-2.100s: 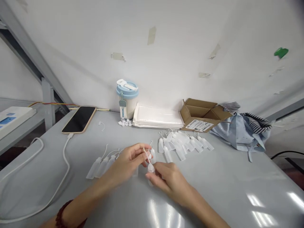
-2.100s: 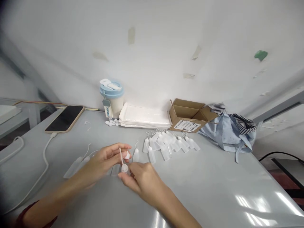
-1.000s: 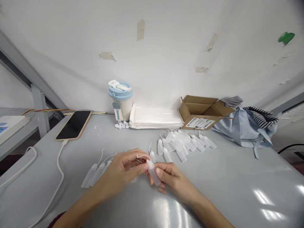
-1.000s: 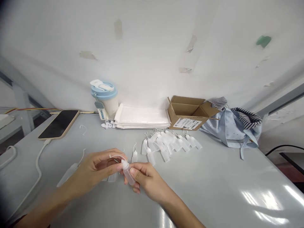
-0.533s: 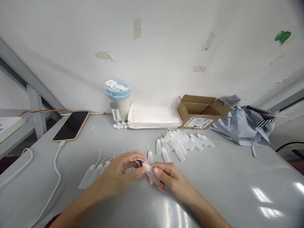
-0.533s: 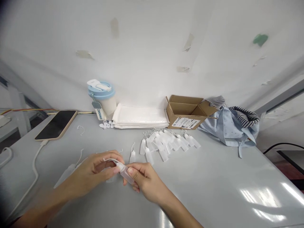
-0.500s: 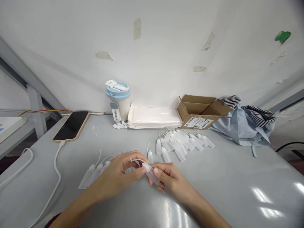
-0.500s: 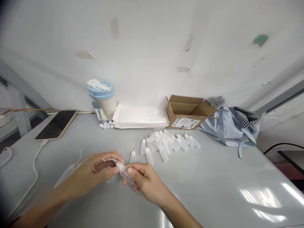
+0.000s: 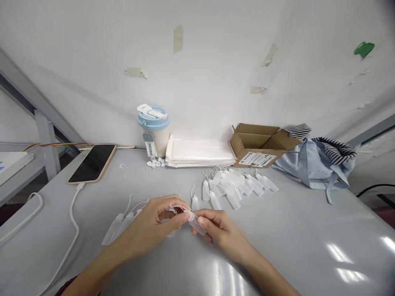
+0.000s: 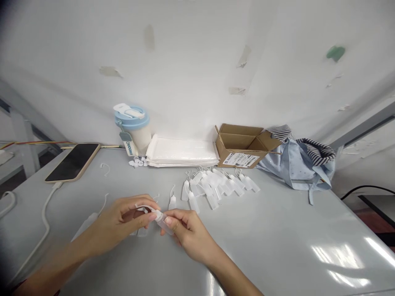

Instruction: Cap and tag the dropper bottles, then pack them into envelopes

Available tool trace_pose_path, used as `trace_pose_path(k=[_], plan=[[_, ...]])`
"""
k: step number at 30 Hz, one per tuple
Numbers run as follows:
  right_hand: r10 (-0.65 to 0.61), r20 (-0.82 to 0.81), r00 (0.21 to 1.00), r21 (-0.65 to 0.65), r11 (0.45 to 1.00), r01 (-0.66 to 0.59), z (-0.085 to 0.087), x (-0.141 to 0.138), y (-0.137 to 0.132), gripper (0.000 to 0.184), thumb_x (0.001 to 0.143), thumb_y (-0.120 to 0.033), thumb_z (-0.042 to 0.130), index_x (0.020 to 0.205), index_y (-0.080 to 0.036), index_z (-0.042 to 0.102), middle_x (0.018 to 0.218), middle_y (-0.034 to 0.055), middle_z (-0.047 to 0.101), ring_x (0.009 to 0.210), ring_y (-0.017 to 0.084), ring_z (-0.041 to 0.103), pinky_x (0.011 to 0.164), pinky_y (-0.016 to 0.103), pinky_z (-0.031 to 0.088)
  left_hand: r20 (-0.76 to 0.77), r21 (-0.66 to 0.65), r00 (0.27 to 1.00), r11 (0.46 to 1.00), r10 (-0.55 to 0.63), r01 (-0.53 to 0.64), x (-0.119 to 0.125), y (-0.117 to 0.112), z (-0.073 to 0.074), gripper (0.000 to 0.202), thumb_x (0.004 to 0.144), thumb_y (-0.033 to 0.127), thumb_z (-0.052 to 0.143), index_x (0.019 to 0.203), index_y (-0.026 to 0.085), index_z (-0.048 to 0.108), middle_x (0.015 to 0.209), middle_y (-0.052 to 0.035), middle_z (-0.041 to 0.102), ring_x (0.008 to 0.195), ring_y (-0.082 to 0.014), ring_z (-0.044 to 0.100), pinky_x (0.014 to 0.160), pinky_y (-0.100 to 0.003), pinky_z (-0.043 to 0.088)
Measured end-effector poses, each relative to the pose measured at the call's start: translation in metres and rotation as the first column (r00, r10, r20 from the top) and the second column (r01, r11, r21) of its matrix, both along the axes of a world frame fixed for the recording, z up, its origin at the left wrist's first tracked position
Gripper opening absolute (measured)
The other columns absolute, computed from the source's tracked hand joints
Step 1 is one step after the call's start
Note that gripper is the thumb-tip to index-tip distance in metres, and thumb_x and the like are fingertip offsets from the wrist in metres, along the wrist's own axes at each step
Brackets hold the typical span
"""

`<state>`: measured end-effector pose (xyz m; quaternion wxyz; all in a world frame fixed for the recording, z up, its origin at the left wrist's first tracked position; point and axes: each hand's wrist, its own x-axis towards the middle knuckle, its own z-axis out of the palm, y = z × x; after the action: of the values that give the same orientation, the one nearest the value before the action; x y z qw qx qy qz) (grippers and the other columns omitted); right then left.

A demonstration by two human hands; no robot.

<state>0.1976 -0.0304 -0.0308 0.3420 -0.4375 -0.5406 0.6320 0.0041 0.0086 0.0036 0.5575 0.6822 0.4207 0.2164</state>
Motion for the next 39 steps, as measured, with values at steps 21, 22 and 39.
trace_pose_path(k=[21, 22, 39], plan=[[-0.035, 0.129, 0.991, 0.092, 0.995, 0.023, -0.003, 0.0021, 0.0001, 0.043, 0.091, -0.051, 0.046, 0.088, -0.016, 0.069, 0.068, 0.0, 0.054, 0.049, 0.008, 0.033, 0.047, 0.022, 0.026, -0.114, 0.039, 0.992, 0.998, 0.045, -0.041, 0.0054, -0.0023, -0.0009, 0.02, 0.086, 0.036, 0.053, 0.08, 0.021, 0.065, 0.074, 0.0003, 0.063, 0.065, -0.0145, 0.055, 0.052, -0.019, 0.042], [-0.034, 0.124, 0.992, 0.083, 0.996, 0.024, -0.0028, 0.0021, 0.0, 0.042, 0.091, -0.051, 0.046, 0.091, -0.016, 0.07, 0.068, -0.0001, 0.054, 0.049, 0.007, 0.032, 0.047, 0.022, 0.026, -0.116, 0.046, 0.992, 0.998, 0.044, -0.039, 0.0055, -0.0022, -0.0008, 0.021, 0.086, 0.037, 0.052, 0.08, 0.021, 0.065, 0.074, 0.0001, 0.063, 0.064, -0.0146, 0.055, 0.052, -0.019, 0.042], [-0.047, 0.096, 0.994, 0.065, 0.997, 0.041, -0.0028, -0.0006, -0.0002, 0.043, 0.091, -0.051, 0.046, 0.085, -0.013, 0.068, 0.066, -0.0004, 0.052, 0.047, 0.006, 0.03, 0.045, 0.022, 0.024, -0.179, 0.144, 0.983, 0.989, 0.045, -0.019, 0.004, -0.0038, 0.0014, 0.027, 0.088, 0.04, 0.049, 0.08, 0.021, 0.067, 0.075, -0.0007, 0.067, 0.068, -0.0162, 0.057, 0.056, -0.022, 0.041]])
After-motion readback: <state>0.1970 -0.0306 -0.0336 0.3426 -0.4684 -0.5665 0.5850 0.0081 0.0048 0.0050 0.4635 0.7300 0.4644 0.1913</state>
